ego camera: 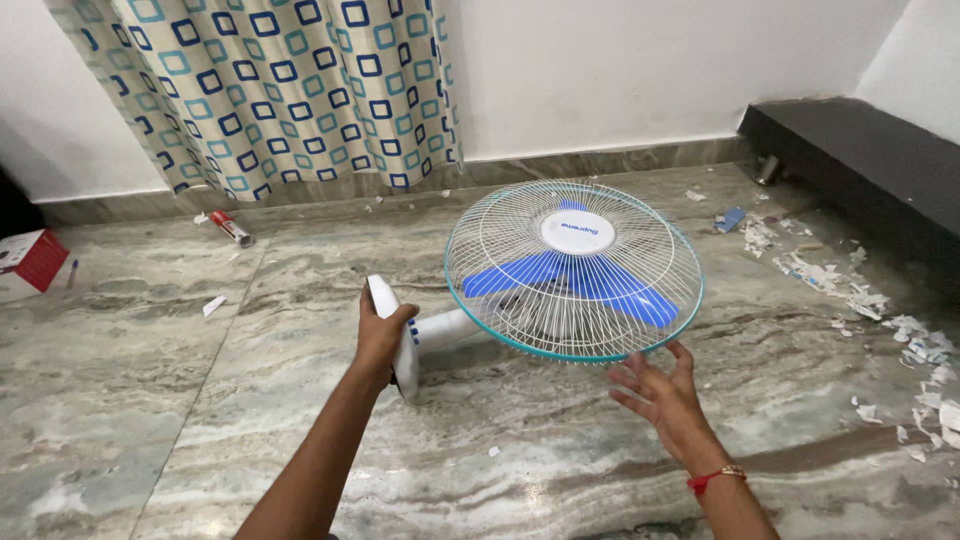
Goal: The person disassembles a table fan by first removing the front grill, then the rear grill, and finally detaching the fan blades from the motor hub. A screwdriver is used to loosen the grill fastener.
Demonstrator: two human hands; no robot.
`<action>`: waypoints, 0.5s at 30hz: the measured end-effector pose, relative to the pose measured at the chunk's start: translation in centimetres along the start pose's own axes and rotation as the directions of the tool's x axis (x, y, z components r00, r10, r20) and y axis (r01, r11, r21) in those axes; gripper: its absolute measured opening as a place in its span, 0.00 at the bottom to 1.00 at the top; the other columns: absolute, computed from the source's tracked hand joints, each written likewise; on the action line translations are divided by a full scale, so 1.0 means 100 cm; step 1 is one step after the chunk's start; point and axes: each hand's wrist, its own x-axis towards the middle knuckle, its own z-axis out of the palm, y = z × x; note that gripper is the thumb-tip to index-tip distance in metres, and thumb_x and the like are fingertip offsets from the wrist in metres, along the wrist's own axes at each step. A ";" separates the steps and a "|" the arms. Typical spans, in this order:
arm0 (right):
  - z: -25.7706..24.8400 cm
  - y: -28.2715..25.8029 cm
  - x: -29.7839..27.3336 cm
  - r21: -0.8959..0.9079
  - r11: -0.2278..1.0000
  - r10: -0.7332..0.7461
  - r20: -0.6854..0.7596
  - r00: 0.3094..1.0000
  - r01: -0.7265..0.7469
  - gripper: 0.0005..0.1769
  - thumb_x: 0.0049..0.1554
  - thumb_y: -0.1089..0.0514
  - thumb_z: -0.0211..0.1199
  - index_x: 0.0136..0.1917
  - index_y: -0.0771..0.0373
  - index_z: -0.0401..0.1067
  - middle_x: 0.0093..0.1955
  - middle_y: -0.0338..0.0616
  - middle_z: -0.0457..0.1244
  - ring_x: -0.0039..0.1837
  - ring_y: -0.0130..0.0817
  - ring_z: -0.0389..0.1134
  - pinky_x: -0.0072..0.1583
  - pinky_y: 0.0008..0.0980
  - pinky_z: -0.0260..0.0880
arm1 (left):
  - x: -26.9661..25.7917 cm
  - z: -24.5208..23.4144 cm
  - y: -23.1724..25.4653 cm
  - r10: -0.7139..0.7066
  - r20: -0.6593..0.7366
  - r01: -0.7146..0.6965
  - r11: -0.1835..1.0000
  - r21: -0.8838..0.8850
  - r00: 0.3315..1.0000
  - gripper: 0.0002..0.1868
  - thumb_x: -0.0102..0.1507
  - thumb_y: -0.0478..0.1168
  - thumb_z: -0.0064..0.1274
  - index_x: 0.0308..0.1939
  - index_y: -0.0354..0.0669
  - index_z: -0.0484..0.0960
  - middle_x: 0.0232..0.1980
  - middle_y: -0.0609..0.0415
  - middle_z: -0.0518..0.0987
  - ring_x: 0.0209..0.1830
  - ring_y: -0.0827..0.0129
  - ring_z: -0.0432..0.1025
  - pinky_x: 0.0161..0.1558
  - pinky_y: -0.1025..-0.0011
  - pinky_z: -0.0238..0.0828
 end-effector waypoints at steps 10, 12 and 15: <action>-0.022 0.013 0.021 0.163 0.968 -0.177 -0.097 0.979 0.191 0.50 0.56 0.62 0.63 0.82 0.55 0.37 0.66 0.61 0.62 0.61 0.48 0.70 0.61 0.49 0.73 | -0.026 0.025 -0.005 -0.173 -0.121 0.153 0.976 -0.155 0.978 0.50 0.50 0.35 0.62 0.74 0.45 0.54 0.57 0.42 0.73 0.51 0.54 0.70 0.49 0.51 0.73; -0.033 0.020 0.030 0.263 0.930 -0.209 -0.194 0.959 0.256 0.46 0.59 0.63 0.63 0.81 0.61 0.40 0.66 0.60 0.62 0.61 0.47 0.69 0.62 0.48 0.73 | -0.038 0.033 -0.003 -0.216 -0.142 0.182 0.959 -0.216 0.966 0.48 0.50 0.36 0.63 0.72 0.44 0.55 0.58 0.42 0.72 0.53 0.53 0.69 0.50 0.50 0.72; -0.040 0.034 0.037 0.285 0.905 -0.230 -0.297 0.927 0.316 0.38 0.61 0.61 0.60 0.77 0.62 0.44 0.64 0.57 0.63 0.60 0.42 0.72 0.61 0.41 0.74 | -0.060 0.043 0.003 -0.323 -0.129 0.274 0.915 -0.296 0.938 0.49 0.53 0.40 0.64 0.72 0.47 0.51 0.62 0.41 0.68 0.57 0.52 0.68 0.53 0.46 0.72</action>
